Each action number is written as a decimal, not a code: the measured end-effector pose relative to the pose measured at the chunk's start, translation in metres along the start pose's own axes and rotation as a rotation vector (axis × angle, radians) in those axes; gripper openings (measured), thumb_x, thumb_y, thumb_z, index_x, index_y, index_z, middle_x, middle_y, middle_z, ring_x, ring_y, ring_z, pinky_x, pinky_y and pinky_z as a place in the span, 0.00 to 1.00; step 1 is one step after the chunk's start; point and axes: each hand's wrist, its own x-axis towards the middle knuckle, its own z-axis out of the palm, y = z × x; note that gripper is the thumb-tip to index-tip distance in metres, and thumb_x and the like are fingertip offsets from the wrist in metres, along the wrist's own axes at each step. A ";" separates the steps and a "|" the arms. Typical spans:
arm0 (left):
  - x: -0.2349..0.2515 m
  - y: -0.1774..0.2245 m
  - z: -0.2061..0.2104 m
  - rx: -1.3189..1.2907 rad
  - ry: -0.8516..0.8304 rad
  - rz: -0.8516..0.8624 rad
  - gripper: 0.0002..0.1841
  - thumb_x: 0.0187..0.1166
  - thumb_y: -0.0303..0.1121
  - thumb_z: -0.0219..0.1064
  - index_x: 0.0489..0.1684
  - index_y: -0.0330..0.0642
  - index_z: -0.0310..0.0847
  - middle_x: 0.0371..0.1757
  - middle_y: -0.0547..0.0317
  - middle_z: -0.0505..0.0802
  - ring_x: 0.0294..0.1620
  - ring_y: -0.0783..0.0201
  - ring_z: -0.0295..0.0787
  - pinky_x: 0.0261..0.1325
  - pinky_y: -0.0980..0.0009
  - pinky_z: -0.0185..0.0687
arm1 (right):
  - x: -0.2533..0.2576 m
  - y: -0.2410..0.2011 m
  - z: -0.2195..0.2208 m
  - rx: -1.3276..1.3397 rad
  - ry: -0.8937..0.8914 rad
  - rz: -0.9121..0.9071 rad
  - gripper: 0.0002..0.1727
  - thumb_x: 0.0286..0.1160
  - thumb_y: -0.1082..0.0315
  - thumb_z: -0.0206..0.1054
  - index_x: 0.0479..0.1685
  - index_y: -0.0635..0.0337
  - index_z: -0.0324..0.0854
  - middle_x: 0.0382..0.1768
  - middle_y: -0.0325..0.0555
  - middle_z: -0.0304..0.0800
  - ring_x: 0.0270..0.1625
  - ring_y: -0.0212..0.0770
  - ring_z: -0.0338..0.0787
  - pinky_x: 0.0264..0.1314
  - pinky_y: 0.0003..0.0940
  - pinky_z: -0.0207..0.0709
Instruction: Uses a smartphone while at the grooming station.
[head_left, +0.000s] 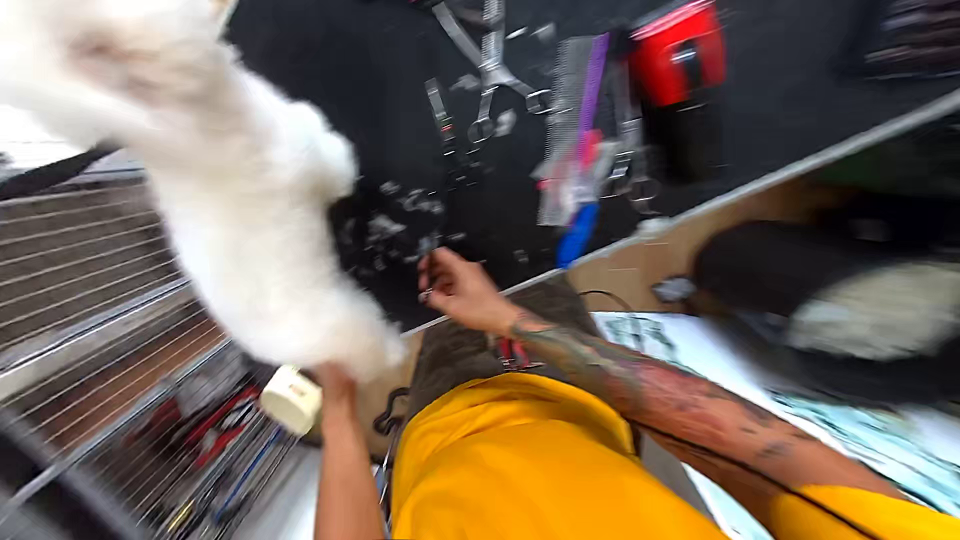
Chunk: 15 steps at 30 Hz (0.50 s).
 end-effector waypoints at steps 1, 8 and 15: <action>0.001 0.002 -0.005 0.026 0.021 -0.012 0.26 0.92 0.35 0.35 0.75 0.17 0.55 0.62 0.38 0.80 0.58 0.72 0.75 0.65 0.73 0.75 | 0.003 0.001 0.009 0.010 -0.017 -0.012 0.23 0.69 0.69 0.73 0.65 0.55 0.78 0.47 0.41 0.93 0.41 0.38 0.94 0.46 0.40 0.92; 0.014 -0.002 -0.023 -0.163 0.016 -0.012 0.28 0.93 0.47 0.25 0.71 0.39 0.63 0.50 0.65 0.84 0.50 0.80 0.80 0.54 0.76 0.81 | 0.012 0.010 0.053 -0.077 -0.157 -0.114 0.26 0.70 0.69 0.68 0.71 0.58 0.75 0.50 0.46 0.92 0.46 0.39 0.94 0.54 0.40 0.91; 0.021 -0.006 -0.043 -0.213 -0.014 0.005 0.25 0.94 0.44 0.26 0.64 0.43 0.70 0.44 0.69 0.88 0.46 0.82 0.83 0.50 0.79 0.82 | 0.010 0.004 0.061 -0.271 -0.309 -0.301 0.24 0.65 0.67 0.70 0.65 0.59 0.76 0.42 0.49 0.90 0.41 0.45 0.92 0.48 0.47 0.87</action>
